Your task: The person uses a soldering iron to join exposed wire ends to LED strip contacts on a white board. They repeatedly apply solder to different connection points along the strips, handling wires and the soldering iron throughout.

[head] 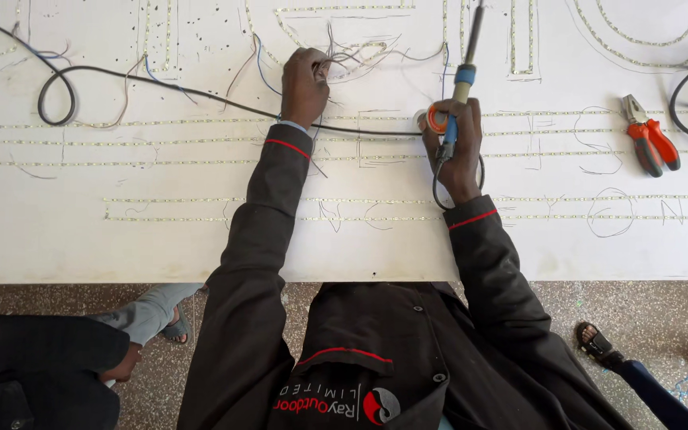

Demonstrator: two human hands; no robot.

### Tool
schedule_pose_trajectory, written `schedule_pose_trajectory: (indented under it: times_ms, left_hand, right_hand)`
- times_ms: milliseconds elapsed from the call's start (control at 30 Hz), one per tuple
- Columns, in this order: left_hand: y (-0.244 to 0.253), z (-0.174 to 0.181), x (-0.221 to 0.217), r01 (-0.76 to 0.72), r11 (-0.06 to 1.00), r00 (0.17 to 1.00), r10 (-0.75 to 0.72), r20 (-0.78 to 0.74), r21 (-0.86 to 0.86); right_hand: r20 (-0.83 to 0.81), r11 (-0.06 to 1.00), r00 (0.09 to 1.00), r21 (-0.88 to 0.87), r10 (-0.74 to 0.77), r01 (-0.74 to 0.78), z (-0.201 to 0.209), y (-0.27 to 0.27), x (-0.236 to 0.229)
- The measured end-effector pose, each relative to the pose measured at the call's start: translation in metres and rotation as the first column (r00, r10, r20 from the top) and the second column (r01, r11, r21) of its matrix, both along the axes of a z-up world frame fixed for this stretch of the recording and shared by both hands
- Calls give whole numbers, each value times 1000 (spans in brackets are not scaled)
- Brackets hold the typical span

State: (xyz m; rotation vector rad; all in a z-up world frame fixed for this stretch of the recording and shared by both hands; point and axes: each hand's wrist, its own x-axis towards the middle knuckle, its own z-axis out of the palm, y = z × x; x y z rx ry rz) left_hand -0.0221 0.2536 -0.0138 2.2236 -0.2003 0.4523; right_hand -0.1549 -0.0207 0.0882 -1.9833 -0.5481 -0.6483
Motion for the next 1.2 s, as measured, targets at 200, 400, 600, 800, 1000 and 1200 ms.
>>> schedule_pose_trajectory:
  times_ms: [200,400,600,800,1000,1200]
  left_hand:
    - [-19,69,-8,68,827,997,-46,55,-558]
    - [-22,110,8,102,494,978,110,178,-864]
    - [-2,126,2,124,586,987,14,162,-801]
    - [33,95,-2,249,873,967,-250,55,-420]
    - [54,38,-30,272,949,952,-240,-192,162]
    - [59,31,-52,301,877,919,-161,-361,376]
  right_hand:
    - [-95,996,993,71,68,-61,-5,-2,-7]
    - [-53,998,999,66,8,-4,-7,-3,-8]
    - [58,993,998,119,-23,16,-31,-17,4]
    - [-22,992,995,83,-97,99,-21,-12,-5]
    - [-58,994,993,43,-102,105,-36,-9,-1]
    - [-69,993,992,46,-106,109,-40,-8,0]
